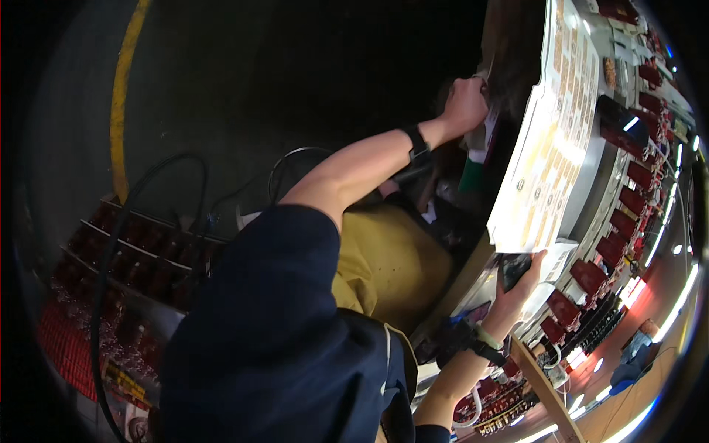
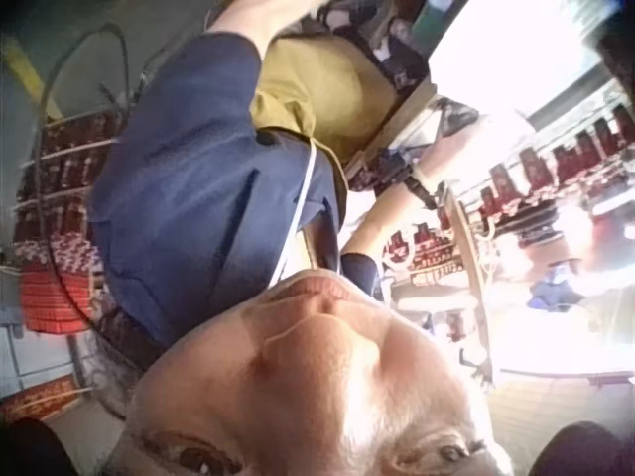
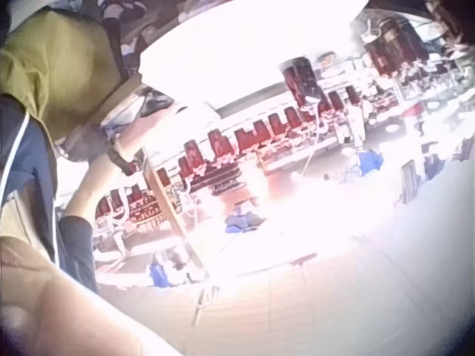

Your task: Manually applying decorative labels and neck bands to red liquor bottles at an industrial workstation.

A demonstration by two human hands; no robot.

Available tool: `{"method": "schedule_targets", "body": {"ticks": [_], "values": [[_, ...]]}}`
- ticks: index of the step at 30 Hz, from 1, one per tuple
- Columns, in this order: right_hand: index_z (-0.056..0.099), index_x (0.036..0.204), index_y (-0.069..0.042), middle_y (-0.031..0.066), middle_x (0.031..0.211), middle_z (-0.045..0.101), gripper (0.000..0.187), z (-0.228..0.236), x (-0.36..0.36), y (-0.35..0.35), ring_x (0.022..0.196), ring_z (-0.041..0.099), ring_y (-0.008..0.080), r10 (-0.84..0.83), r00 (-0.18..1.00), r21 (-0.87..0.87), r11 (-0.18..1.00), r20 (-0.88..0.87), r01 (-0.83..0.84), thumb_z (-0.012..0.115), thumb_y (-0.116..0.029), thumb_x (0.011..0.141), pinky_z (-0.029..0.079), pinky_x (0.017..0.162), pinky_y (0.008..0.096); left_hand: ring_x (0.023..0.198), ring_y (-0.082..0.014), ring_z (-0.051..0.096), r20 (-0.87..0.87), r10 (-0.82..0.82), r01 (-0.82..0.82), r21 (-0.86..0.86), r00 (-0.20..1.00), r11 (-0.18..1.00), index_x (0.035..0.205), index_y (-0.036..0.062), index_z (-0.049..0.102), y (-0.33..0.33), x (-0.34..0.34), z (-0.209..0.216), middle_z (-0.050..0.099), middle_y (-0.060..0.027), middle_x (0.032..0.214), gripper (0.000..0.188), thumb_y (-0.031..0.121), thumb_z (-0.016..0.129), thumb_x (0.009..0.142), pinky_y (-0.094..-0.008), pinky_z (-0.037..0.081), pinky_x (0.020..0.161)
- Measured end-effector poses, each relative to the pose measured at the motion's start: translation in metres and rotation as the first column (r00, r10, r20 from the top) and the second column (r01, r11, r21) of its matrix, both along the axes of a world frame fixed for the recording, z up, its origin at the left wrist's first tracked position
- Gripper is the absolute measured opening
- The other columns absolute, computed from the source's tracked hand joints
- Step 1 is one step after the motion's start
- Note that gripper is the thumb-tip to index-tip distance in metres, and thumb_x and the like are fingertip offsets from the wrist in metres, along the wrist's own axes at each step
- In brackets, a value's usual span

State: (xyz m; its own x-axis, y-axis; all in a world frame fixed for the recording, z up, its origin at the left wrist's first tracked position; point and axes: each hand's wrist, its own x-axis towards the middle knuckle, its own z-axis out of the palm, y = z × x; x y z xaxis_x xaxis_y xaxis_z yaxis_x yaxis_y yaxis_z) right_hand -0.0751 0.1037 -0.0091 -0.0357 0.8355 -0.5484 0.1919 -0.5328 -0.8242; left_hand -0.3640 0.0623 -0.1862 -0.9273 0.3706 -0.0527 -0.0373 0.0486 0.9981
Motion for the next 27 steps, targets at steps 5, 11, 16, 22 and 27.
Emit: {"method": "schedule_targets", "body": {"ticks": [5,11,16,22,27], "values": [[0.061,0.123,-0.005,0.0074,0.111,0.071,0.041,0.007,-0.012,-0.004,0.096,0.070,0.0218,0.030,0.998,0.029,0.999,-0.048,-0.028,0.054,-0.041,0.106,0.058,0.083,0.0385,0.081,-0.0454,0.070,0.113,-0.122,0.120,0.023,0.986,0.992,0.098,-0.0097,0.070,-0.026,-0.005,0.028,0.068,-0.0313,0.082,0.027,-0.001,0.050,0.082,-0.0484,0.057,0.076],[0.056,0.130,-0.001,0.0113,0.112,0.070,0.038,0.000,-0.012,-0.002,0.094,0.070,0.0227,-0.020,0.990,0.004,1.000,-0.139,0.021,0.057,-0.030,0.106,0.058,0.077,0.0365,0.062,-0.0299,0.074,0.165,-0.109,0.100,0.063,0.980,0.993,0.095,-0.0110,0.067,-0.066,-0.015,0.016,0.069,-0.0228,0.069,0.021,-0.004,0.049,0.088,-0.0389,0.058,0.059],[0.054,0.132,0.002,0.0133,0.113,0.069,0.037,0.001,-0.010,-0.002,0.091,0.069,0.0230,0.070,0.987,-0.046,0.996,-0.145,-0.078,0.054,-0.024,0.106,0.056,0.070,0.0359,0.061,-0.0244,0.073,0.193,-0.151,0.145,0.046,0.969,0.988,0.095,-0.0099,0.066,-0.088,-0.024,0.026,0.070,-0.0173,0.071,0.017,-0.002,0.051,0.092,-0.0348,0.057,0.056],[0.059,0.129,-0.001,0.0097,0.115,0.072,0.034,-0.004,0.001,0.004,0.095,0.071,0.0214,0.085,0.980,-0.068,0.993,-0.181,-0.099,0.060,-0.022,0.102,0.058,0.076,0.0338,0.061,-0.0256,0.073,0.109,-0.252,0.237,0.134,0.962,0.962,0.094,-0.0106,0.066,-0.044,-0.008,0.039,0.070,-0.0186,0.073,0.019,0.000,0.051,0.092,-0.0347,0.057,0.056],[0.057,0.131,0.000,0.0107,0.114,0.071,0.036,-0.004,-0.008,0.001,0.093,0.071,0.0218,0.072,0.984,-0.054,0.995,-0.166,-0.082,0.058,-0.024,0.104,0.058,0.074,0.0354,0.061,-0.0260,0.073,0.241,-0.172,0.141,0.140,0.955,0.980,0.093,-0.0112,0.066,-0.036,-0.008,0.028,0.071,-0.0193,0.074,0.018,-0.001,0.051,0.091,-0.0345,0.057,0.057]]}}
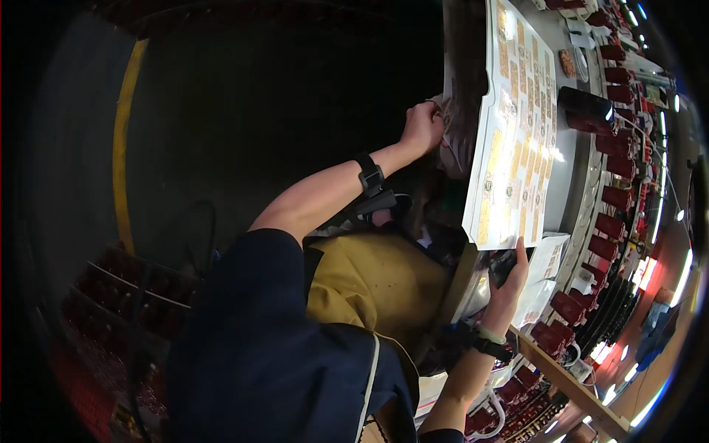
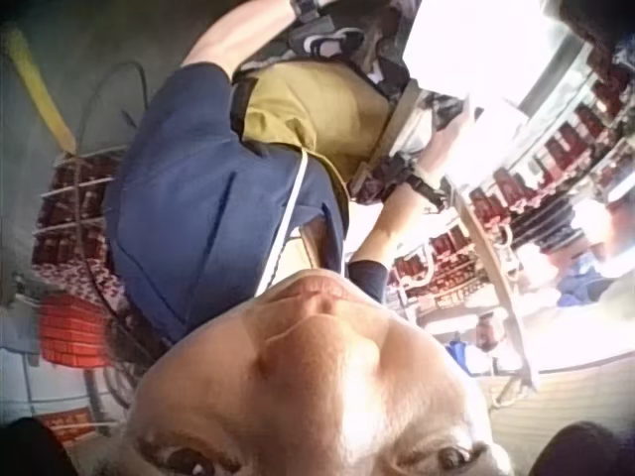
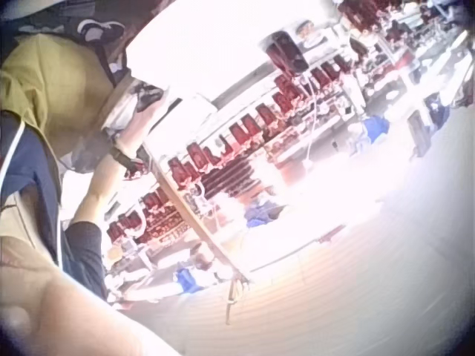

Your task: Manually applying decorative labels and neck bands to red liquor bottles at an industrial workstation.

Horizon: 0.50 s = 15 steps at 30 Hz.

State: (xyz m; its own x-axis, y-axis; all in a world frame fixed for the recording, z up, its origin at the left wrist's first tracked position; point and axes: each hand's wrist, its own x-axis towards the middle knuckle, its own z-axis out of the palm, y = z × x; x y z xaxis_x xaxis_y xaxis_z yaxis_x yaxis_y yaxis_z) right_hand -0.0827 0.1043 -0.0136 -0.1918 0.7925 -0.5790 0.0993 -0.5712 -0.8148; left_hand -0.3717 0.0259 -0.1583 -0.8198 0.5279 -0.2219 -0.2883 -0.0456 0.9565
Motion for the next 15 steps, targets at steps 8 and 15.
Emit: {"method": "schedule_targets", "body": {"ticks": [8,15], "values": [[0.054,0.134,0.000,0.0116,0.118,0.068,0.038,-0.002,0.004,0.006,0.096,0.069,0.0227,-0.046,0.999,0.043,0.998,0.012,0.045,0.058,-0.023,0.104,0.057,0.074,0.0363,0.061,-0.0277,0.073,-0.010,0.006,-0.006,-0.026,1.000,1.000,0.099,-0.0121,0.065,-0.045,-0.004,0.000,0.072,-0.0216,0.078,0.021,-0.005,0.047,0.092,-0.0362,0.059,0.057],[0.057,0.131,-0.001,0.0112,0.114,0.071,0.034,-0.005,0.013,0.011,0.094,0.071,0.0220,-0.004,1.000,-0.002,1.000,-0.017,0.004,0.058,-0.022,0.104,0.059,0.074,0.0352,0.066,-0.0322,0.074,-0.054,0.030,-0.028,0.034,0.998,0.999,0.093,-0.0091,0.067,-0.029,0.005,-0.003,0.070,-0.0242,0.074,0.019,-0.003,0.050,0.088,-0.0398,0.057,0.059]]}}
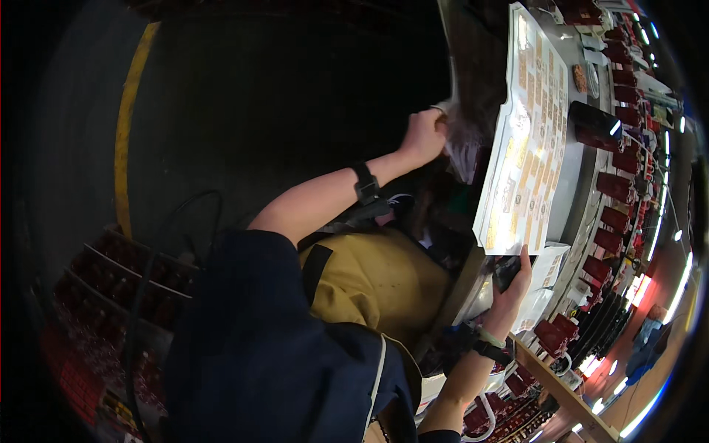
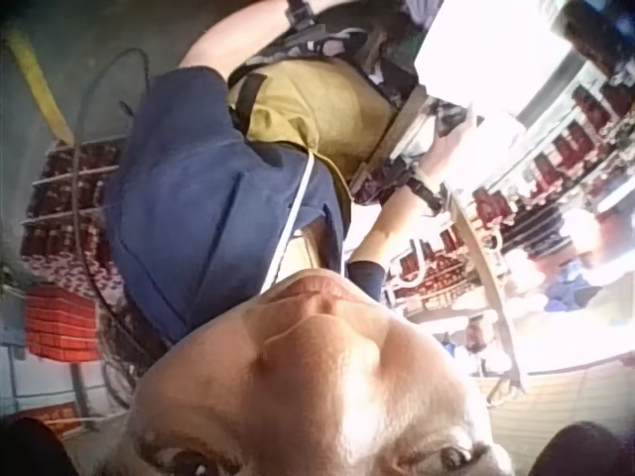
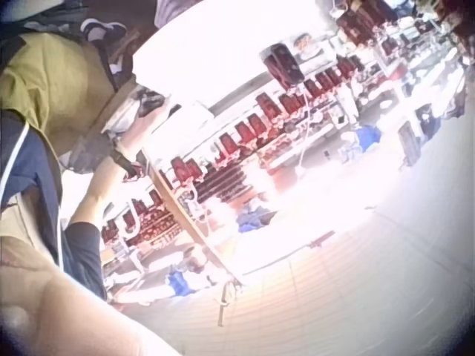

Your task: Manually applying decorative labels and neck bands to red liquor bottles at an industrial workstation.

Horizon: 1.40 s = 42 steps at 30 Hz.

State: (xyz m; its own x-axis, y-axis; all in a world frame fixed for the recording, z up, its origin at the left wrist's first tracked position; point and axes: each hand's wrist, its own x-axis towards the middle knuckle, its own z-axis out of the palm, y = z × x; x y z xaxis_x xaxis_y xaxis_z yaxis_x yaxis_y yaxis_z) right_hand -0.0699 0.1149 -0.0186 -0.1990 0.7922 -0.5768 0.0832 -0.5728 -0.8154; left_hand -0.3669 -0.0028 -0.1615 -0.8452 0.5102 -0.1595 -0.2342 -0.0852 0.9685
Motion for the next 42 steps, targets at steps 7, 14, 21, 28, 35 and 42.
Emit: {"method": "schedule_targets", "body": {"ticks": [7,14,21,28,35,42], "values": [[0.058,0.131,-0.001,0.0110,0.116,0.071,0.033,-0.003,0.001,0.002,0.097,0.071,0.0226,-0.011,1.000,0.026,1.000,-0.007,0.011,0.055,-0.023,0.105,0.059,0.077,0.0357,0.057,-0.0201,0.069,-0.116,0.074,-0.082,-0.062,0.991,0.995,0.087,-0.0068,0.064,-0.022,-0.015,-0.022,0.067,-0.0144,0.067,0.017,0.006,0.056,0.095,-0.0336,0.051,0.049],[0.055,0.130,-0.001,0.0115,0.114,0.071,0.034,-0.001,0.000,0.006,0.093,0.071,0.0242,-0.021,0.996,-0.034,0.999,-0.085,0.018,0.059,-0.019,0.102,0.059,0.073,0.0368,0.055,-0.0106,0.060,0.107,-0.009,0.008,0.011,0.994,1.000,0.097,-0.0062,0.064,-0.085,-0.034,-0.017,0.066,-0.0062,0.074,0.017,0.010,0.061,0.099,-0.0272,0.045,0.047],[0.050,0.138,0.001,0.0172,0.128,0.066,0.042,0.006,-0.015,0.009,0.106,0.070,0.0296,-0.032,0.916,-0.156,0.987,-0.400,-0.034,0.059,-0.007,0.097,0.060,0.081,0.0429,0.074,-0.0052,0.063,0.056,-0.018,0.007,0.196,0.998,0.981,0.110,-0.0052,0.067,-0.127,-0.051,0.019,0.070,-0.0027,0.089,0.018,0.010,0.062,0.101,-0.0240,0.049,0.062],[0.057,0.126,0.005,0.0160,0.113,0.070,0.034,0.014,-0.041,-0.050,0.094,0.070,0.0274,-0.017,0.885,-0.211,0.973,-0.465,-0.092,0.062,-0.006,0.094,0.058,0.086,0.0383,0.082,-0.0085,0.066,0.117,-0.068,0.044,0.196,0.991,0.980,0.115,-0.0038,0.065,-0.159,-0.033,0.052,0.071,-0.0038,0.100,0.021,0.010,0.063,0.100,-0.0264,0.054,0.072],[0.048,0.139,0.000,0.0133,0.127,0.063,0.044,-0.002,-0.044,-0.141,0.101,0.068,0.0245,0.035,0.991,-0.058,0.997,-0.127,-0.043,0.061,-0.005,0.096,0.057,0.084,0.0354,0.100,-0.0142,0.068,0.445,-0.197,-0.016,0.430,0.874,0.903,0.136,0.0053,0.044,-0.166,0.051,0.064,0.066,-0.0053,0.117,0.037,0.004,0.057,0.101,-0.0280,0.058,0.079],[0.056,0.127,-0.001,0.0111,0.109,0.069,0.036,-0.018,-0.033,-0.134,0.082,0.067,0.0193,0.285,0.953,-0.102,0.950,-0.102,-0.295,0.062,-0.001,0.091,0.055,0.069,0.0309,0.126,-0.0225,0.058,0.583,-0.381,0.125,0.430,0.718,0.894,0.144,0.0105,0.039,-0.208,0.085,0.025,0.054,-0.0072,0.141,0.049,-0.004,0.049,0.099,-0.0388,0.052,0.101]]}}
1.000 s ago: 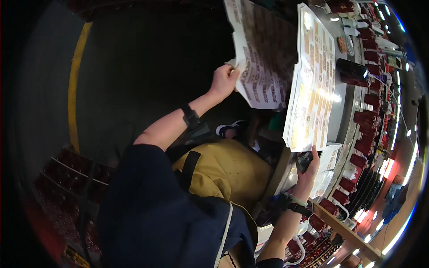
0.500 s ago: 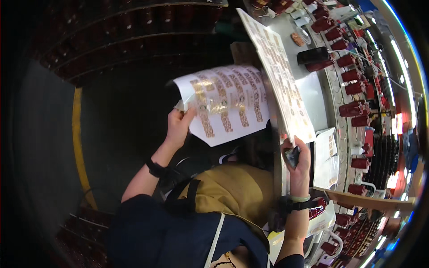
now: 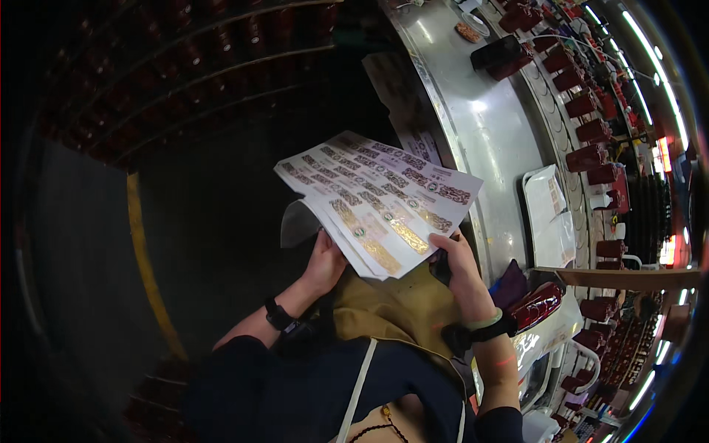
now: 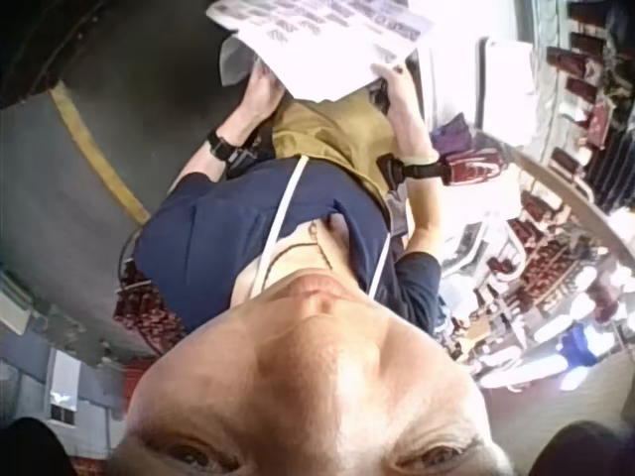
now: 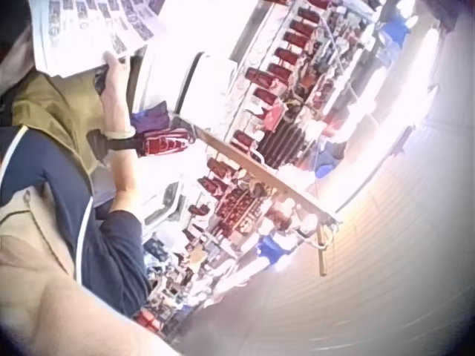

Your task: Manually applying decorative labels and neck bands to red liquor bottles at an industrial workstation.

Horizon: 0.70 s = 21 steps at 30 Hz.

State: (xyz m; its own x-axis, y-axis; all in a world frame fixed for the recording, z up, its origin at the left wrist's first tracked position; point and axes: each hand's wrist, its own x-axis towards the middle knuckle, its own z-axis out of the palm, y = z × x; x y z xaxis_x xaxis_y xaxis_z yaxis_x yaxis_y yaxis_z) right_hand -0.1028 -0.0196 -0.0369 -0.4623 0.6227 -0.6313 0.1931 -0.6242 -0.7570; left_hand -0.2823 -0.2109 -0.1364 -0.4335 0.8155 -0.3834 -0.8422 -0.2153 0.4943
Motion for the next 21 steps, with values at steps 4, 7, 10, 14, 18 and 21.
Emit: {"method": "schedule_targets", "body": {"ticks": [4,7,10,14,18,21], "values": [[0.057,0.132,0.005,0.0124,0.116,0.070,0.044,0.019,-0.010,-0.003,0.105,0.067,0.0201,-0.048,0.998,0.136,0.989,-0.045,0.053,0.058,0.005,0.088,0.051,0.095,0.0335,0.130,-0.0282,0.056,0.112,-0.096,0.070,0.213,0.989,0.975,0.150,0.0093,0.039,-0.016,0.002,0.023,0.052,-0.0097,0.146,0.058,0.011,0.051,0.093,-0.0485,0.042,0.113],[0.059,0.130,0.005,0.0123,0.116,0.070,0.043,0.059,-0.003,-0.001,0.104,0.067,0.0192,0.075,0.996,0.385,0.921,-0.038,-0.055,0.056,0.006,0.088,0.051,0.094,0.0325,0.130,-0.0304,0.055,0.327,-0.062,-0.044,0.307,0.943,0.951,0.146,0.0057,0.044,-0.016,-0.021,0.027,0.056,-0.0104,0.143,0.059,0.020,0.052,0.090,-0.0499,0.041,0.113],[0.061,0.128,0.005,0.0103,0.116,0.069,0.038,0.112,0.010,-0.007,0.106,0.064,0.0165,0.181,0.984,0.574,0.805,0.004,-0.150,0.059,0.001,0.090,0.049,0.096,0.0324,0.132,-0.0320,0.053,0.310,0.118,-0.184,0.193,0.943,0.964,0.143,0.0039,0.050,-0.003,-0.050,0.029,0.058,-0.0123,0.142,0.056,0.030,0.052,0.094,-0.0508,0.040,0.114],[0.058,0.132,0.005,0.0101,0.120,0.068,0.039,0.159,0.072,0.017,0.111,0.062,0.0166,0.108,0.994,0.722,0.686,0.021,-0.090,0.060,-0.004,0.095,0.047,0.100,0.0331,0.131,-0.0328,0.054,0.266,0.257,-0.339,0.340,0.929,0.877,0.142,0.0048,0.052,0.041,-0.094,-0.003,0.061,-0.0108,0.138,0.051,0.030,0.054,0.098,-0.0503,0.042,0.111],[0.043,0.148,0.001,0.0104,0.129,0.064,0.056,0.167,0.129,0.053,0.116,0.060,0.0188,0.013,0.998,0.854,0.518,-0.068,0.052,0.060,-0.001,0.094,0.047,0.102,0.0342,0.126,-0.0299,0.059,0.342,0.293,-0.385,0.243,0.893,0.890,0.133,0.0034,0.059,0.097,-0.134,0.025,0.065,-0.0088,0.132,0.037,0.011,0.064,0.097,-0.0481,0.044,0.110],[0.039,0.150,-0.001,0.0107,0.133,0.060,0.059,0.135,0.154,0.090,0.120,0.058,0.0201,-0.071,0.983,0.935,0.302,-0.172,0.185,0.061,-0.001,0.095,0.046,0.103,0.0350,0.125,-0.0257,0.059,0.051,0.200,-0.203,0.413,0.979,0.888,0.130,0.0051,0.061,0.138,-0.163,0.034,0.066,-0.0070,0.131,0.036,0.007,0.067,0.094,-0.0451,0.045,0.110]]}}
